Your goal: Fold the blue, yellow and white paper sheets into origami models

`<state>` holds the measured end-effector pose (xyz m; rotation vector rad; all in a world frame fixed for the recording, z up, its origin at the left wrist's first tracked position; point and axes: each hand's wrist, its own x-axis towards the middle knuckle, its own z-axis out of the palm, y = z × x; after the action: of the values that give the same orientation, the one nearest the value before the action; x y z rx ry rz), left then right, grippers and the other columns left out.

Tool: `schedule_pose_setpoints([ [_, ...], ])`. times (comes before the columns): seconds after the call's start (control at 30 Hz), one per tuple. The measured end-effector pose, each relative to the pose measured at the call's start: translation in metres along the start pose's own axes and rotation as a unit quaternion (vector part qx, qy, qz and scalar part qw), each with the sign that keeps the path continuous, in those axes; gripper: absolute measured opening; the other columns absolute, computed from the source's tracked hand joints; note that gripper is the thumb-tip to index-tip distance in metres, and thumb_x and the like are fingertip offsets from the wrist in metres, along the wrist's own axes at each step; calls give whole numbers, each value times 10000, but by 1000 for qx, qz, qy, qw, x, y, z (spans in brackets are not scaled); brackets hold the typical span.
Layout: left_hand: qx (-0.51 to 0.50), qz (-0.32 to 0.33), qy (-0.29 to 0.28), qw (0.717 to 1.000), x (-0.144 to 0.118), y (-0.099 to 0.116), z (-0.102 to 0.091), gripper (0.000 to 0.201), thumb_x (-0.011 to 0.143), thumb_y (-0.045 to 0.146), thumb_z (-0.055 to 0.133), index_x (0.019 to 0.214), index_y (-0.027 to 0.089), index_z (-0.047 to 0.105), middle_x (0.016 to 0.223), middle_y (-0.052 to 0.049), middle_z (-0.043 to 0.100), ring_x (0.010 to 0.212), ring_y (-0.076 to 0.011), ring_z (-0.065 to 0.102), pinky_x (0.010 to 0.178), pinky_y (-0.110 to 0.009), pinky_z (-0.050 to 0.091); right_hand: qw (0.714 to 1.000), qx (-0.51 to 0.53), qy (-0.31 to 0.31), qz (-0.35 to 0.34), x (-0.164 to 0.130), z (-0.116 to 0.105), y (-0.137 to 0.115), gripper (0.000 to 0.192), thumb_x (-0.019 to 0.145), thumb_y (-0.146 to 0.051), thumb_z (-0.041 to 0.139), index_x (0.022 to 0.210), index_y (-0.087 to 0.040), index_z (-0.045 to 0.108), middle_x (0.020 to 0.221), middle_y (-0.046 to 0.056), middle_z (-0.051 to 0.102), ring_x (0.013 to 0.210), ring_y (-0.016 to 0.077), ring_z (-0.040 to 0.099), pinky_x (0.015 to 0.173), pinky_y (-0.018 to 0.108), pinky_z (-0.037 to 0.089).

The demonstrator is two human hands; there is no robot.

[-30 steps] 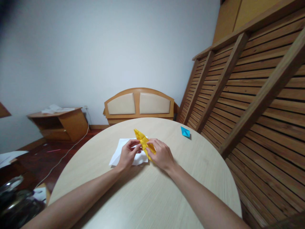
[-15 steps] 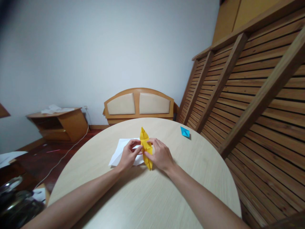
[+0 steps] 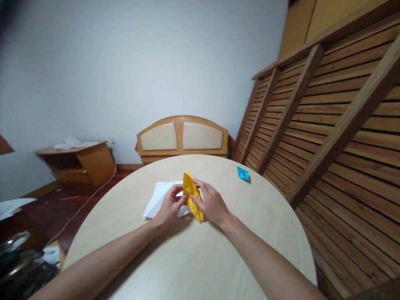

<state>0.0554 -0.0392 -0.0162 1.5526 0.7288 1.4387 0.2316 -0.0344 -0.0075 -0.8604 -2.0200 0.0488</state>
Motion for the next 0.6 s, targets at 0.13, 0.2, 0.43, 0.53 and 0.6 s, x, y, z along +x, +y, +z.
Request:
schedule_pose_setpoints([
  [0.13, 2, -17, -20, 1000, 1, -4, -2, 277, 843, 394, 643, 994, 161, 637, 1015, -84, 706, 835, -203, 690, 736, -330, 590, 999, 32, 3, -35, 1, -2, 5, 329, 916, -157, 552, 1231, -248, 535, 1292, 83, 611, 1237, 229, 555, 1048, 464, 468],
  [0.2, 12, -21, -22, 999, 1, -5, -4, 244, 826, 368, 645, 953, 161, 657, 1019, -88, 713, 860, -217, 690, 725, -324, 585, 998, 28, -12, -60, 2, -5, 7, 263, 894, -103, 544, 1113, -241, 588, 1328, 88, 587, 1271, 231, 523, 1065, 476, 450],
  [0.43, 53, 15, -37, 998, -2, -2, -10, 367, 729, 313, 756, 1052, 162, 669, 1080, -98, 708, 939, -240, 664, 851, -347, 527, 987, -29, -33, -152, 3, -17, 12, 263, 870, -84, 556, 1032, -251, 679, 1439, 71, 516, 1347, 266, 424, 1095, 525, 400],
  [0.53, 53, 34, -50, 997, -3, -2, -11, 410, 726, 356, 791, 1071, 173, 667, 1136, -113, 678, 986, -254, 648, 879, -349, 511, 984, -33, -51, -165, 3, -20, 14, 286, 897, -118, 567, 1094, -285, 691, 1383, 59, 575, 1317, 265, 454, 1069, 519, 419],
  [0.6, 57, 49, -62, 995, -3, -2, -10, 328, 768, 367, 765, 1031, 188, 687, 1170, -111, 656, 1034, -255, 633, 928, -364, 492, 986, -19, -55, -158, 3, -20, 13, 286, 918, -146, 563, 1119, -303, 693, 1360, 59, 591, 1281, 261, 493, 1047, 508, 434],
])
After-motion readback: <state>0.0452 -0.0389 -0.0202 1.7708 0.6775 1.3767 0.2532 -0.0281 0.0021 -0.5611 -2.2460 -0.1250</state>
